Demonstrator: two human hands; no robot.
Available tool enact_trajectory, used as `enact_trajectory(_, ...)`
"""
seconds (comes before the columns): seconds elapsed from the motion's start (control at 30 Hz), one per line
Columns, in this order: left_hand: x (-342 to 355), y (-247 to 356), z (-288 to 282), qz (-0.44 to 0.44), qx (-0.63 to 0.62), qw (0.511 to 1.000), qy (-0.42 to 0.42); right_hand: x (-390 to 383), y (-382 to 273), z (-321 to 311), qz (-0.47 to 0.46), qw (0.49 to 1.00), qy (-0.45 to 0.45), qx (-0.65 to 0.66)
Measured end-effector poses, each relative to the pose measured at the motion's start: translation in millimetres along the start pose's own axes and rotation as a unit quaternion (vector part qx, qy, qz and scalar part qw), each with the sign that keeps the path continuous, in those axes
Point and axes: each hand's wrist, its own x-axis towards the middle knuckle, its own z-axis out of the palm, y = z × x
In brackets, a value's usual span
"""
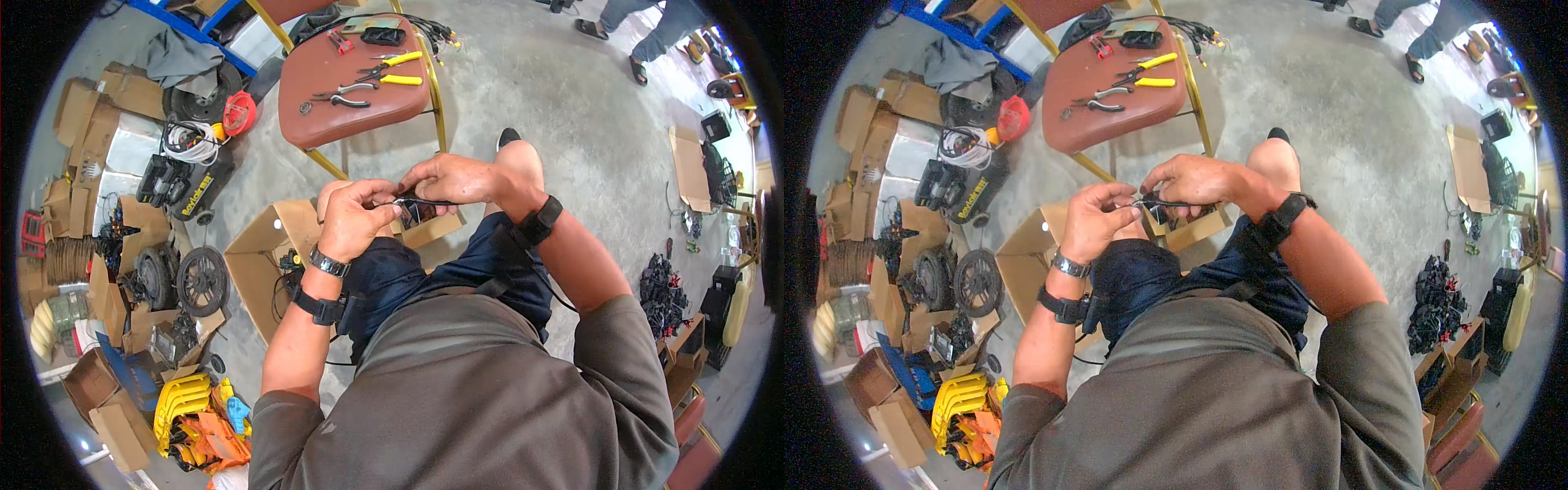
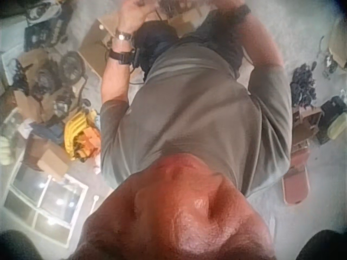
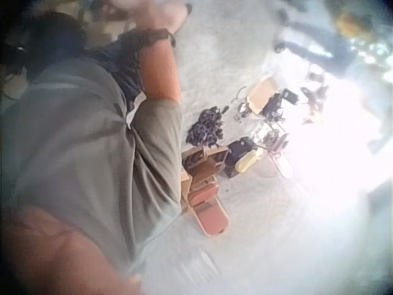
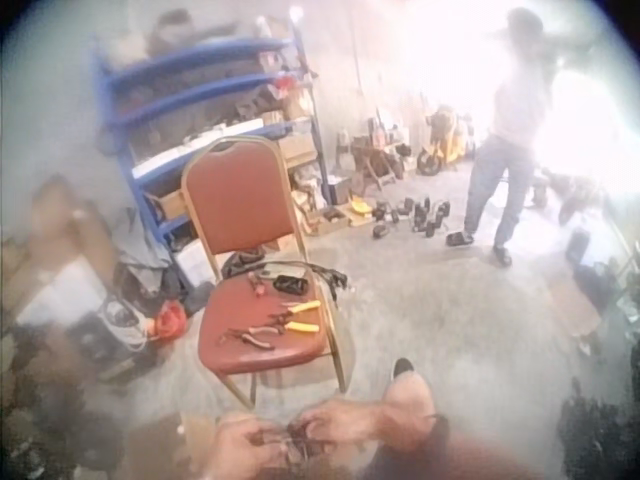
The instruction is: Splicing and insulating wires for a small electrical component.
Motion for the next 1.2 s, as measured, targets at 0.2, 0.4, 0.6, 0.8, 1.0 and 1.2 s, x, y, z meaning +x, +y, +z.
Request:
enact_trajectory(0.2, 10, 0, 4, -0.032, -0.010, 0.999, -0.022, 7, 8, -8, 0.022, 0.997, -0.045, 0.062)
enact_trajectory(0.4, 17, 6, 5, -0.026, 0.047, 0.998, -0.041, 13, 11, -8, 0.035, 0.996, -0.019, 0.077)
enact_trajectory(0.6, 22, 8, 1, -0.012, 0.095, 0.994, -0.054, 14, 14, -10, -0.008, 0.996, 0.035, 0.076)
enact_trajectory(0.8, 19, 22, 11, -0.038, 0.166, 0.985, -0.024, 16, 12, -4, -0.017, 0.989, 0.056, 0.139)
enact_trajectory(1.0, 14, 8, 16, 0.064, 0.201, 0.978, 0.008, 23, 9, 4, -0.061, 0.982, 0.093, 0.152)
enact_trajectory(1.2, 12, -7, 16, 0.063, 0.168, 0.984, 0.016, 28, 13, 11, -0.125, 0.967, 0.151, 0.164)
